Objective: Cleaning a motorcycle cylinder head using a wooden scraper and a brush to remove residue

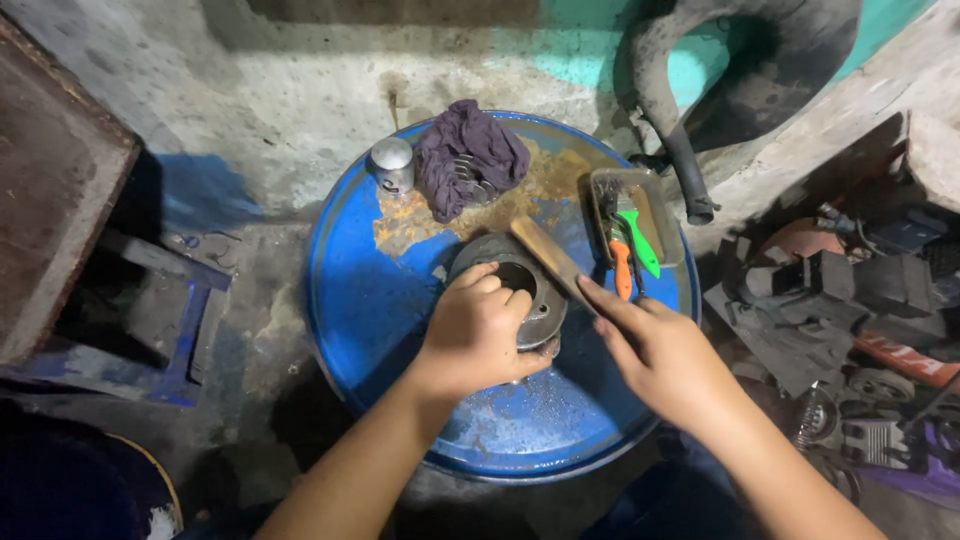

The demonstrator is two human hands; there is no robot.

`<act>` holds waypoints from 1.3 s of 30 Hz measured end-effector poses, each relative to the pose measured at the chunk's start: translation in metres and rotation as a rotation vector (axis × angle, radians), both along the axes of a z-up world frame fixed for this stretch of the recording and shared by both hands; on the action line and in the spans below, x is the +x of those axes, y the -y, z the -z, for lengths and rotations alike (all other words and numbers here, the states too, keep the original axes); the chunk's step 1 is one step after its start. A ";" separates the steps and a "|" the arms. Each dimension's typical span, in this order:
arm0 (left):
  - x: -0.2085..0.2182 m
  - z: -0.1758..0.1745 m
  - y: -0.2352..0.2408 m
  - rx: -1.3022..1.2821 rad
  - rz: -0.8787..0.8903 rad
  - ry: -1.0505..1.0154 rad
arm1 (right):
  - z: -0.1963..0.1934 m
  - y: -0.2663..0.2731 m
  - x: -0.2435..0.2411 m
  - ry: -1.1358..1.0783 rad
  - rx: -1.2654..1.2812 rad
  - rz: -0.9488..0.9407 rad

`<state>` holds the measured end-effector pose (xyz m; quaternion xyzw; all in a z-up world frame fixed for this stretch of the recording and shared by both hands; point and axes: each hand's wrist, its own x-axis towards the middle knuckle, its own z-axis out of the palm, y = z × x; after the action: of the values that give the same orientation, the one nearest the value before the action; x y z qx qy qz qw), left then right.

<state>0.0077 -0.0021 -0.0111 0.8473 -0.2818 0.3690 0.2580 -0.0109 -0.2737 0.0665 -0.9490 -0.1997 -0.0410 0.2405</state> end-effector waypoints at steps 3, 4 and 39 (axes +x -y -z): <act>0.003 0.003 0.002 -0.003 -0.004 0.025 | 0.009 -0.012 0.028 -0.007 -0.010 -0.032; 0.003 0.003 0.001 -0.005 -0.005 0.025 | 0.006 -0.017 0.033 -0.008 -0.012 -0.033; -0.006 -0.002 0.000 0.038 0.011 -0.103 | -0.023 0.007 -0.049 -0.295 -0.305 0.140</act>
<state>0.0022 -0.0020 -0.0092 0.8682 -0.2798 0.3181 0.2583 -0.0597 -0.2806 0.0892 -0.9816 -0.1000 0.1122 0.1176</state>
